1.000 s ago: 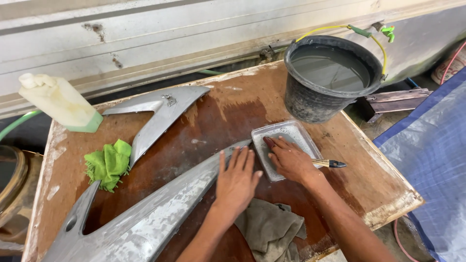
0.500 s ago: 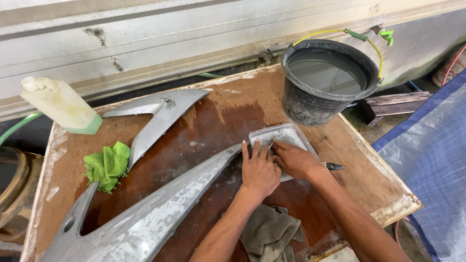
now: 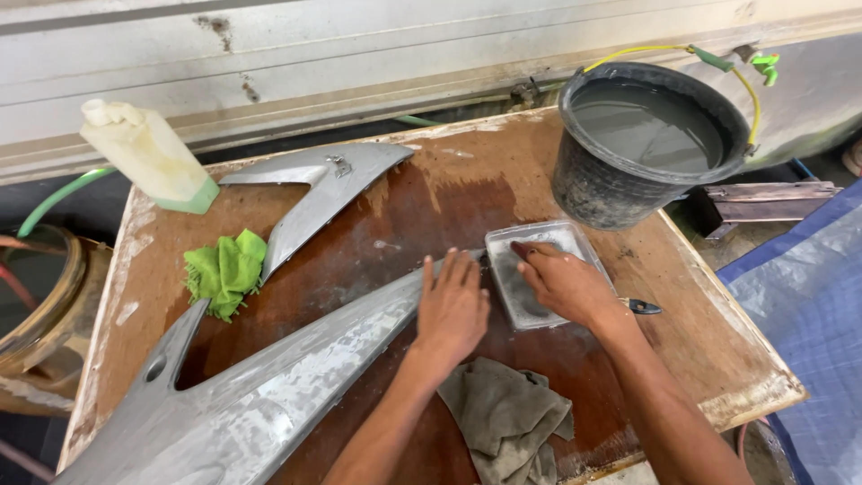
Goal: The person sands a silver metal part on a wooden table using a sanding block. They repeatedly dip the sanding block into a small container of water and continue sanding the surface of the metal part.
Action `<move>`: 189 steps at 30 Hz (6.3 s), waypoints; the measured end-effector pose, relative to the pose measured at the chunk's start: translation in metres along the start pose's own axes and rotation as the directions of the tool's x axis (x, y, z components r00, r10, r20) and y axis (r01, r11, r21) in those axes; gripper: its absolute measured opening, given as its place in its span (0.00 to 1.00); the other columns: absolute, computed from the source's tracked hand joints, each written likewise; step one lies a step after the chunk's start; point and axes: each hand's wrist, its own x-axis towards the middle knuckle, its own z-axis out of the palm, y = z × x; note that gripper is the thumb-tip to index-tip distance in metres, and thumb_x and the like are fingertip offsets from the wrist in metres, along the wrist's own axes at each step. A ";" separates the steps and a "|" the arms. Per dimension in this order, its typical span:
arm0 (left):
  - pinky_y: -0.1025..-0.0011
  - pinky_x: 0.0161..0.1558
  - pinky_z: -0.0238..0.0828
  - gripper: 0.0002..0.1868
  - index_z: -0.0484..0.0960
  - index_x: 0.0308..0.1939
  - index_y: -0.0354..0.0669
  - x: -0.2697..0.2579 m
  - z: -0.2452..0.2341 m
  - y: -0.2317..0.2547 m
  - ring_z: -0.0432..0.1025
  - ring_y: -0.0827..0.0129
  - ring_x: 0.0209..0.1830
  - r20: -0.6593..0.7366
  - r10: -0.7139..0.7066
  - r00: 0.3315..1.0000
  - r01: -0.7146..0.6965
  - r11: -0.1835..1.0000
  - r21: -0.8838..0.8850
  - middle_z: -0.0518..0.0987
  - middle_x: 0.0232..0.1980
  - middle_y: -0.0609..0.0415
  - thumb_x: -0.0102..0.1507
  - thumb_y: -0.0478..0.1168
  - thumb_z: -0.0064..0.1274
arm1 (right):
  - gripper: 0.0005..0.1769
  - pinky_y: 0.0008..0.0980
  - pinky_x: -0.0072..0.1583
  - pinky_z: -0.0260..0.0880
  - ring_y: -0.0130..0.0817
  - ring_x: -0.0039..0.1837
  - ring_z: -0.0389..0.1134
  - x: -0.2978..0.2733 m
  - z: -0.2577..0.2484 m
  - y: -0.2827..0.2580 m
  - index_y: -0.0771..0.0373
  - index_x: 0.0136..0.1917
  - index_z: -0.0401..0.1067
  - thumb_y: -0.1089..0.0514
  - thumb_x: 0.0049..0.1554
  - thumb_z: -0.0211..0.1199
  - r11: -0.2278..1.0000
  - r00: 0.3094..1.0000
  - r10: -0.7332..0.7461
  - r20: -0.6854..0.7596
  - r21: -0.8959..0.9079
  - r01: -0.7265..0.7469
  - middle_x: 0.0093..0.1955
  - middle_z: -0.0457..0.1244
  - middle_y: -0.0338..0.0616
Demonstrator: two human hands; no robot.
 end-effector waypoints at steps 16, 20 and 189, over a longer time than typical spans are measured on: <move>0.27 0.71 0.37 0.36 0.74 0.66 0.37 -0.051 0.001 -0.068 0.61 0.41 0.73 -0.198 -0.165 0.966 0.215 0.941 0.263 0.74 0.66 0.40 0.60 0.55 0.55 | 0.21 0.47 0.52 0.74 0.58 0.55 0.73 -0.003 0.001 -0.114 0.65 0.35 0.66 0.51 0.65 0.53 0.767 0.869 -0.475 -0.139 0.418 0.486 0.60 0.70 0.51; 0.28 0.72 0.32 0.34 0.74 0.66 0.37 -0.031 0.014 -0.055 0.59 0.42 0.74 -0.178 -0.099 0.979 0.144 0.955 0.258 0.74 0.67 0.40 0.60 0.51 0.56 | 0.21 0.47 0.51 0.74 0.57 0.53 0.74 -0.005 0.007 -0.101 0.64 0.36 0.69 0.49 0.66 0.55 0.840 0.923 -0.362 -0.132 0.384 0.384 0.56 0.69 0.55; 0.34 0.73 0.43 0.24 0.79 0.60 0.39 -0.076 -0.034 -0.073 0.65 0.50 0.71 -0.262 -0.017 0.965 0.061 0.985 0.163 0.75 0.66 0.47 0.59 0.38 0.52 | 0.17 0.41 0.64 0.67 0.50 0.67 0.66 0.005 0.098 -0.106 0.67 0.61 0.73 0.56 0.62 0.56 0.908 0.804 -0.012 -0.595 0.330 0.257 0.72 0.62 0.50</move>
